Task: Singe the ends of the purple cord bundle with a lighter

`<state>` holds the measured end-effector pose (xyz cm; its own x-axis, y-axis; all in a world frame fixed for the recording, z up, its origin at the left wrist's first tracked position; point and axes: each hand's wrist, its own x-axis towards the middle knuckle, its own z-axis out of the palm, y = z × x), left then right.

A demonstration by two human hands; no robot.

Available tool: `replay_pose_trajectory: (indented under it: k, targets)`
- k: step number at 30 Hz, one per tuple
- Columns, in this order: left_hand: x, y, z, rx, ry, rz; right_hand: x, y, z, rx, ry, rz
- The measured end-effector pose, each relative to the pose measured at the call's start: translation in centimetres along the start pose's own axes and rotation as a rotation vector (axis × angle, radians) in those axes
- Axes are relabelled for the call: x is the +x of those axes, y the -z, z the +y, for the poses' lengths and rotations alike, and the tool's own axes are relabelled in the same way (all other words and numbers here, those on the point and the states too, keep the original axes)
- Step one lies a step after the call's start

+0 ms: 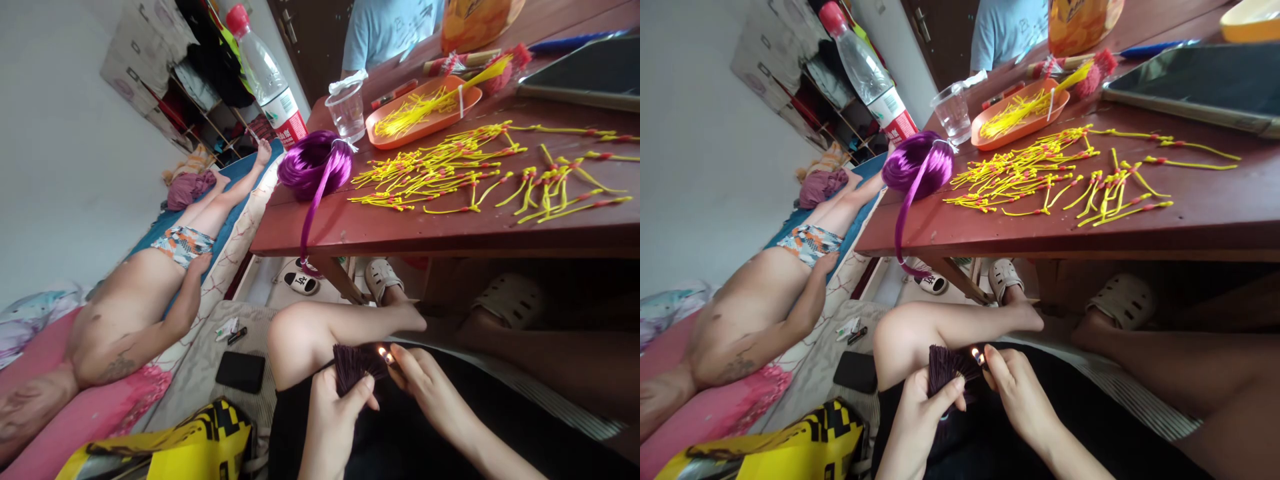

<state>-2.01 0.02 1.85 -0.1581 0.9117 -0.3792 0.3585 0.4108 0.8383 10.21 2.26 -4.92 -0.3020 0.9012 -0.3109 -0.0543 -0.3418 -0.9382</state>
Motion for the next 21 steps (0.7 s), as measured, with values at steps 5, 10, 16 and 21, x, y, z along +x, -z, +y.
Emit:
replay_pose_trajectory:
  k: [5, 10, 16, 21]
  targets:
    - [-0.03, -0.10, 0.18, 0.090, -0.007, 0.055, -0.18, -0.09, -0.39, -0.047, 0.005, 0.012]
    - [-0.11, -0.09, 0.07, 0.208, -0.049, 0.120, -0.27, -0.13, -0.45, -0.063, 0.033, -0.020]
    - [-0.15, -0.19, 0.09, 0.241, -0.073, 0.144, -0.27, -0.19, -0.53, -0.108, 0.024, -0.013]
    - [-0.11, -0.28, 0.16, 0.243, -0.082, 0.151, -0.26, -0.24, -0.46, -0.103, 0.033, -0.009]
